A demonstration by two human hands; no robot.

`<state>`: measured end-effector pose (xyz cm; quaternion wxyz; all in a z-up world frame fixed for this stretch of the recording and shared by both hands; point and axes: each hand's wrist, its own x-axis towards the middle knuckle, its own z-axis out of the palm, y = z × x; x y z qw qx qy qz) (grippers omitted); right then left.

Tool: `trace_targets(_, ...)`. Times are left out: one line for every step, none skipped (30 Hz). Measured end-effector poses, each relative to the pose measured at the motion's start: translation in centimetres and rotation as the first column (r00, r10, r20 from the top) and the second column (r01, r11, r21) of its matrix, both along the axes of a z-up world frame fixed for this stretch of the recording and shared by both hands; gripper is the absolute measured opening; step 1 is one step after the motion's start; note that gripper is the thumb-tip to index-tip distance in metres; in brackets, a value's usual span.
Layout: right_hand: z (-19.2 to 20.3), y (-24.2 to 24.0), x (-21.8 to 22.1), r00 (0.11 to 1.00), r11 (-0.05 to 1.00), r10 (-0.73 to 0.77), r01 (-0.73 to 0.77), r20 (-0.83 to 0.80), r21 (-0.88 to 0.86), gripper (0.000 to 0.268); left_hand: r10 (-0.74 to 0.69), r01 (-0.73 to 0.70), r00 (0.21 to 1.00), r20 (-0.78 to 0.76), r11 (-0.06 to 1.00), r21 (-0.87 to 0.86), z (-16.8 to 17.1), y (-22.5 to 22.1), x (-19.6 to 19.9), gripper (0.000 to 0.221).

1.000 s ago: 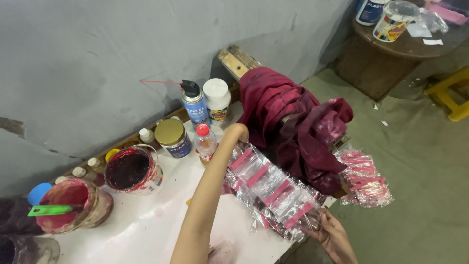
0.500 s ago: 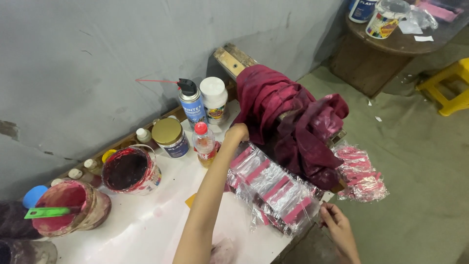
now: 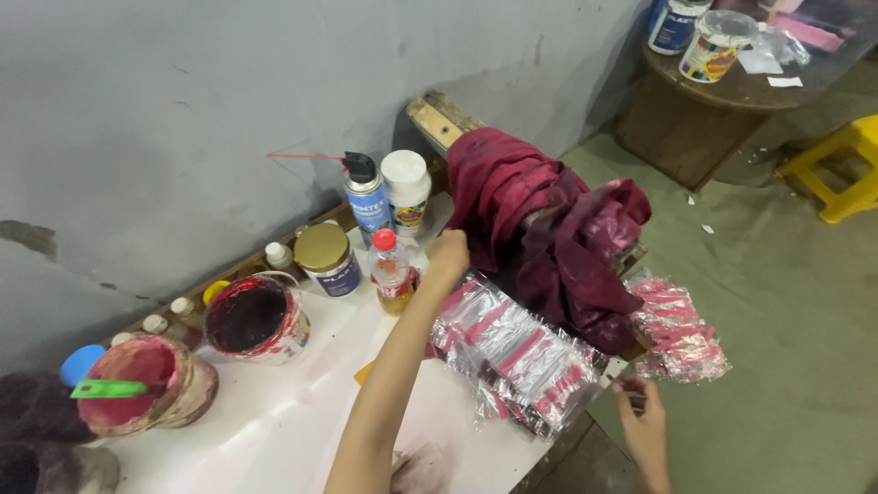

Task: Cleaning a screen printing frame and the workbench area using a cloth and cleaning solution.

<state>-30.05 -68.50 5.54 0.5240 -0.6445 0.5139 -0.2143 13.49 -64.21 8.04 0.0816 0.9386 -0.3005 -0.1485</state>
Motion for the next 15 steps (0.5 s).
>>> trace_targets(1.0,0.7,0.2,1.000,1.000,0.007,-0.007,0.004,-0.001,0.039,0.007,-0.007,1.000,0.004,1.000,-0.001,0.2,0.4,-0.6,0.028)
trace_targets(2.0,1.4,0.5,0.999,0.995,-0.048,0.049,0.013,-0.093,0.037,-0.042,0.061,0.994,0.103,0.981,-0.186,0.3,1.0,-1.1,0.019)
trace_targets(3.0,2.1,0.8,0.994,0.978,-0.102,0.105,0.029,-0.182,0.034,-0.071,0.143,0.975,0.210,0.924,-0.354,0.4,1.7,-1.5,0.017)
trace_targets(3.7,3.1,1.4,0.996,0.980,-0.082,0.086,0.031,-0.182,0.034,-0.051,0.125,0.976,0.212,0.927,-0.354,2.5,2.8,-3.1,0.017)
trace_targets(4.3,4.1,2.0,0.987,0.937,-0.085,0.127,0.140,-0.325,0.027,-0.084,0.153,0.982,0.171,0.883,-0.444,4.7,3.9,-4.8,0.020)
trace_targets(5.0,5.2,2.6,0.966,0.874,-0.071,0.182,0.250,-0.451,0.021,-0.121,0.175,0.983,0.135,0.831,-0.528,6.9,5.1,-6.4,0.023)
trace_targets(6.4,6.6,3.6,0.966,0.878,-0.051,0.164,0.254,-0.449,0.021,-0.100,0.159,0.985,0.139,0.835,-0.526,8.3,6.5,-8.1,0.023)
trace_targets(7.9,8.0,4.6,0.951,0.873,0.067,0.090,0.301,-0.479,0.026,-0.134,0.148,0.989,0.069,0.791,-0.594,9.8,7.9,-9.7,0.025)
trace_targets(9.4,9.6,5.6,0.921,0.859,0.184,0.019,0.342,-0.512,0.031,-0.172,0.131,0.985,0.003,0.741,-0.658,11.3,9.3,-11.3,0.027)
trace_targets(9.8,10.5,7.0,0.914,0.859,0.210,-0.003,0.348,-0.512,0.031,-0.143,0.113,0.990,0.008,0.745,-0.657,10.3,10.2,-12.9,0.027)
trace_targets(10.2,11.7,8.3,0.851,0.853,0.393,-0.196,0.347,-0.484,0.054,-0.240,0.126,0.971,-0.010,0.544,-0.830,9.4,11.1,-14.6,0.030)
trace_targets(10.5,13.0,9.6,0.748,0.801,0.563,-0.390,0.352,-0.454,0.079,-0.331,0.113,0.944,0.006,0.307,-0.945,8.3,12.2,-16.3,0.041)
trace_targets(8.6,14.4,11.3,0.725,0.788,0.589,-0.416,0.358,-0.454,0.079,-0.297,0.108,0.955,0.010,0.313,-0.944,8.8,14.2,-18.5,0.041)
trace_targets(6.7,16.1,13.1,0.570,0.791,0.612,-0.463,0.548,-0.401,0.081,-0.326,-0.013,0.942,-0.078,0.196,-0.980,9.4,16.2,-20.7,0.052)
trace_targets(4.8,17.9,14.8,0.392,0.780,0.581,-0.520,0.713,-0.349,0.084,-0.365,-0.136,0.918,-0.154,0.076,-0.988,9.8,18.1,-23.0,0.064)
